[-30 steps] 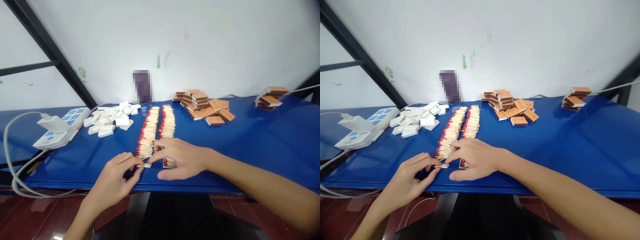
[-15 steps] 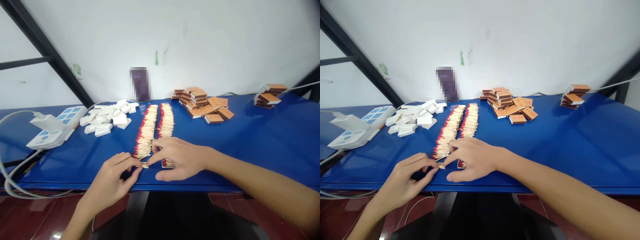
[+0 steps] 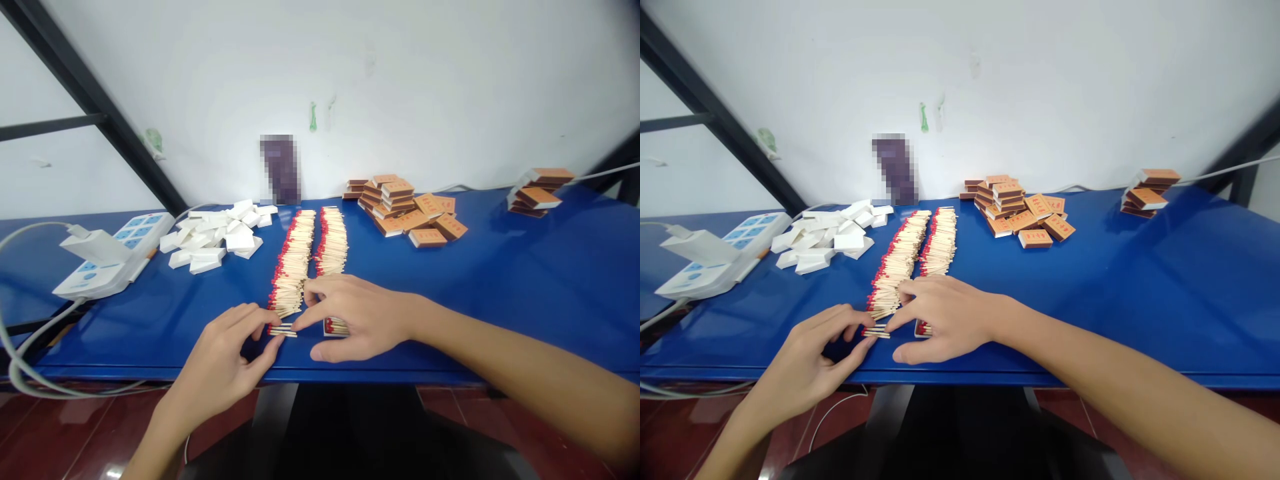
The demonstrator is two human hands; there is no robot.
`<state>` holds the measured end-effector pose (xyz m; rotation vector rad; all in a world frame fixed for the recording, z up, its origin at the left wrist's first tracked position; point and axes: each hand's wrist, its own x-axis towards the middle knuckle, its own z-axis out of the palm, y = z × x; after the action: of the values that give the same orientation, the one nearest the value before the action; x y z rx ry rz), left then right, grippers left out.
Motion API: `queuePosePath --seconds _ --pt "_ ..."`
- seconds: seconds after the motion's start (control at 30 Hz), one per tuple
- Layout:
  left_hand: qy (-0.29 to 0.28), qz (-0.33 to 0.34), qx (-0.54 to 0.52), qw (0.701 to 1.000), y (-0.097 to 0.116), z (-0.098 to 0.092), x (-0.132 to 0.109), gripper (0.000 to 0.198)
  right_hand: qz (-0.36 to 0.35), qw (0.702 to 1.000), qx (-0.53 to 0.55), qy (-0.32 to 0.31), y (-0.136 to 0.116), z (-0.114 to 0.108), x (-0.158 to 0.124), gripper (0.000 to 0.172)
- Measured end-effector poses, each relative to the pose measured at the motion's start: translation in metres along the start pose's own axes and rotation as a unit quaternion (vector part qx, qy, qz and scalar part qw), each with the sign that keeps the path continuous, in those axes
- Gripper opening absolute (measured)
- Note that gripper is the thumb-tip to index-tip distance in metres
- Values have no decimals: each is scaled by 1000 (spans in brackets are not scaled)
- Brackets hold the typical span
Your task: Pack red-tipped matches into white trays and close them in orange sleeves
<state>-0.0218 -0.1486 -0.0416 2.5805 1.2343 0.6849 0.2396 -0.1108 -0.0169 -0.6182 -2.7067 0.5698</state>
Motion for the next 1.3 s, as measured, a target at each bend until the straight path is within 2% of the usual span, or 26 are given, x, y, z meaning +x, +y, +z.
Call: queuePosePath --seconds 0.47,0.6,0.8,1.3 --pt "-21 -11 -8 1000 2 -2 2 12 19 1000 14 4 -3 -1 1 42" --pt "-7 -12 1 1000 2 -1 2 12 44 999 24 14 -3 -2 2 45" --pt "10 -29 27 999 3 0 1 21 50 998 27 6 -4 -2 3 42" --pt "7 -22 29 999 2 1 1 21 31 999 17 21 -2 0 3 34"
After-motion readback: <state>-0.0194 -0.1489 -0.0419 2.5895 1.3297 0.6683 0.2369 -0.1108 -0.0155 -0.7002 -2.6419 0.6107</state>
